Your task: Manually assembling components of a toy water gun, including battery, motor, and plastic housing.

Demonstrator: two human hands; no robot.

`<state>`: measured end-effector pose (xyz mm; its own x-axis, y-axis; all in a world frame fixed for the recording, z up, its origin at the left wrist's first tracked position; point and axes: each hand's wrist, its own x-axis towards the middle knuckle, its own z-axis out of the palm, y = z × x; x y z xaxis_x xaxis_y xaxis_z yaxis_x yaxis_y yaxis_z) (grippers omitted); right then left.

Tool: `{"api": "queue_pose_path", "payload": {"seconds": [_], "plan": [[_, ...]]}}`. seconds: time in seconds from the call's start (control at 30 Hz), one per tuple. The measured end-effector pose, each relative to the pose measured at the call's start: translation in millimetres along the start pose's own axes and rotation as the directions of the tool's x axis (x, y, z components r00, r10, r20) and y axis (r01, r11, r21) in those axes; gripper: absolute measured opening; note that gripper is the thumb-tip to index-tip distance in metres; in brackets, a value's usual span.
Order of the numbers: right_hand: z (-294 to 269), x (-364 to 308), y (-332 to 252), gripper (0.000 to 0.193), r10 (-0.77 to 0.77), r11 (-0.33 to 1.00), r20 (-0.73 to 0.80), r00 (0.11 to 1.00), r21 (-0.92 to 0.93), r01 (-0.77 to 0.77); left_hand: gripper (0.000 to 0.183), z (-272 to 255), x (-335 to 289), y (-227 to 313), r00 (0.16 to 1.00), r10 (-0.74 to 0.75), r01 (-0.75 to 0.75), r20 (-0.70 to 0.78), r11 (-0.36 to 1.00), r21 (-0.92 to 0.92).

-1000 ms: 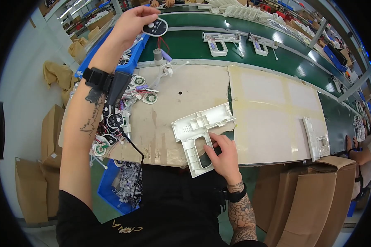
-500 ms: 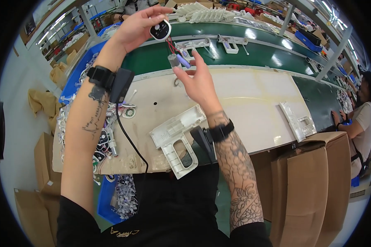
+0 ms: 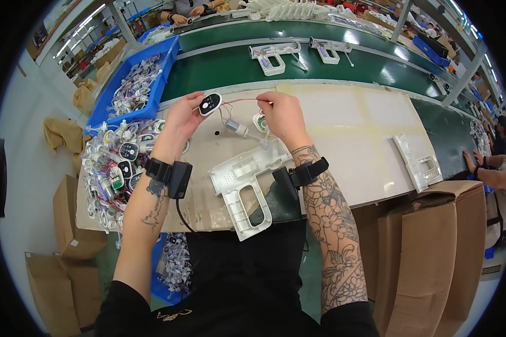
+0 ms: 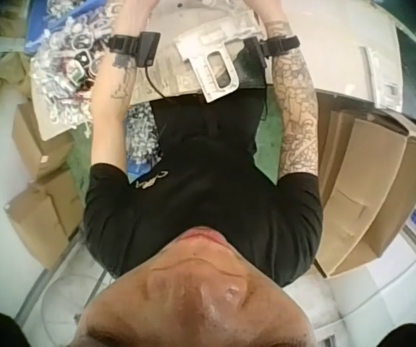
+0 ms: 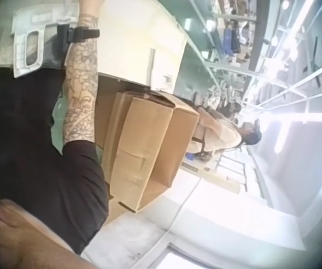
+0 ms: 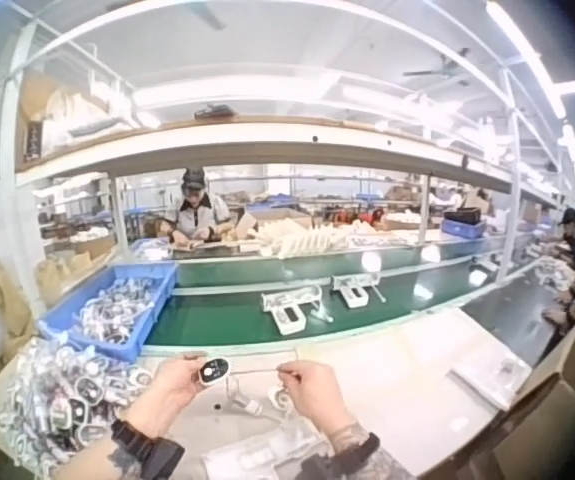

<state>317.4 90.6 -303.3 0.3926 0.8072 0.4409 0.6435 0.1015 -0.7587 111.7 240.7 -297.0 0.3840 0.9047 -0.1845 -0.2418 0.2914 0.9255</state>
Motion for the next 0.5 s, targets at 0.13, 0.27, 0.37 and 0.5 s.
{"api": "queue_pose_path", "payload": {"seconds": [0.13, 0.27, 0.37, 0.5], "plan": [[5.8, -4.6, 0.6, 0.017, -0.121, 0.99, 0.025, 0.992, -0.072, 0.122, 0.032, -25.9, -4.8, -19.7, 0.997, -0.023, 0.014, -0.068, 0.992, -0.128], [1.7, -11.5, -14.1, 0.021, -0.161, 0.977, 0.379, 0.911, -0.072, 0.202, 0.035, -41.5, -11.9, -29.1, 0.991, -0.055, 0.03, -0.126, 0.98, -0.194], [16.8, -8.4, -22.2, 0.026, -0.09, 0.99, 0.458, 0.885, -0.054, 0.129, 0.034, -57.2, -8.2, -33.7, 0.995, -0.064, 0.042, -0.075, 0.962, -0.271], [38.9, 10.9, -5.0, 0.035, -0.049, 0.999, 0.256, 0.965, 0.03, 0.043, 0.034, -53.7, -9.3, -33.5, 0.995, -0.063, 0.083, 0.072, 0.938, -0.337]]}}
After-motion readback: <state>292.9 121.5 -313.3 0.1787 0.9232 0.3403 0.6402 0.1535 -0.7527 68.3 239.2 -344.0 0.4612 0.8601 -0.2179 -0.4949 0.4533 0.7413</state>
